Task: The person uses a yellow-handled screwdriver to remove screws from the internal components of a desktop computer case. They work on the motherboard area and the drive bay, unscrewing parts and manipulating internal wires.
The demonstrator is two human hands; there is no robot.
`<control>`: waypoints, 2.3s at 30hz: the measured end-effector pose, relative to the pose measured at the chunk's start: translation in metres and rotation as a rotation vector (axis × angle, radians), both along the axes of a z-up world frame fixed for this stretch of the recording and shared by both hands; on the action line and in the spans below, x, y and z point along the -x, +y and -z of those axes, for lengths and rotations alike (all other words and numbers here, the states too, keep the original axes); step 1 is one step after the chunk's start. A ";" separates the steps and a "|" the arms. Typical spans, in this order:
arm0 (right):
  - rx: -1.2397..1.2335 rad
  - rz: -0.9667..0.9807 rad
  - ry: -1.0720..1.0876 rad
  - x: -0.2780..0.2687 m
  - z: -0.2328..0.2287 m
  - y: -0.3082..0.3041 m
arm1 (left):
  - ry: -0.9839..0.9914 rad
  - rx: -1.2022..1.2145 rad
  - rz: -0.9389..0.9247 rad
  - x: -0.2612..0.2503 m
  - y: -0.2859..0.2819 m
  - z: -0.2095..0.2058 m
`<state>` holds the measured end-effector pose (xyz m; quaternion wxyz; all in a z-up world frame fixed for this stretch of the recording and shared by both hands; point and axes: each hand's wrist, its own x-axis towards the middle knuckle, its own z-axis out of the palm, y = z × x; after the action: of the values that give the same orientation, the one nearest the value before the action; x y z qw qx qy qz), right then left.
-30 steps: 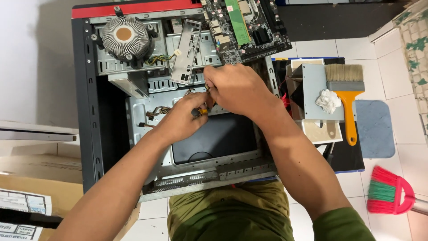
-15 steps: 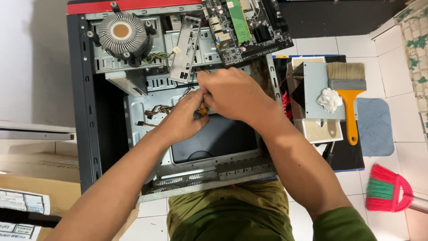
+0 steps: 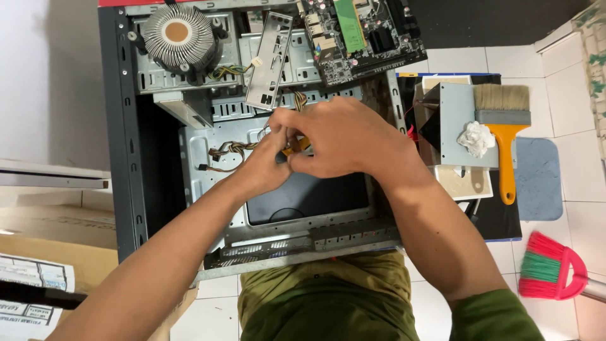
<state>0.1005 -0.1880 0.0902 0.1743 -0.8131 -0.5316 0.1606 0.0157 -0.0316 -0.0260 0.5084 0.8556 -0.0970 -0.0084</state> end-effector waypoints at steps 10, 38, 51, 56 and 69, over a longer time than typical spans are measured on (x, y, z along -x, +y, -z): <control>0.130 0.093 -0.246 0.004 0.042 0.014 | -0.007 0.092 -0.006 0.002 -0.014 -0.005; -0.134 0.445 -0.391 0.012 0.060 0.025 | 0.076 0.107 -0.121 -0.009 0.005 0.008; 0.131 0.374 -0.373 0.007 0.039 0.016 | -0.123 0.078 -0.138 -0.028 0.000 0.034; 0.041 0.237 -0.344 0.004 0.031 0.011 | -0.181 0.084 -0.105 -0.012 -0.002 -0.001; 0.550 0.331 -0.036 0.018 -0.029 0.039 | 0.116 -0.420 0.055 0.016 0.027 -0.014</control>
<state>0.0821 -0.1489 0.1187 -0.0374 -0.9080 -0.3317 0.2533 -0.0007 -0.0048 -0.0119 0.3235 0.9378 -0.0870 -0.0912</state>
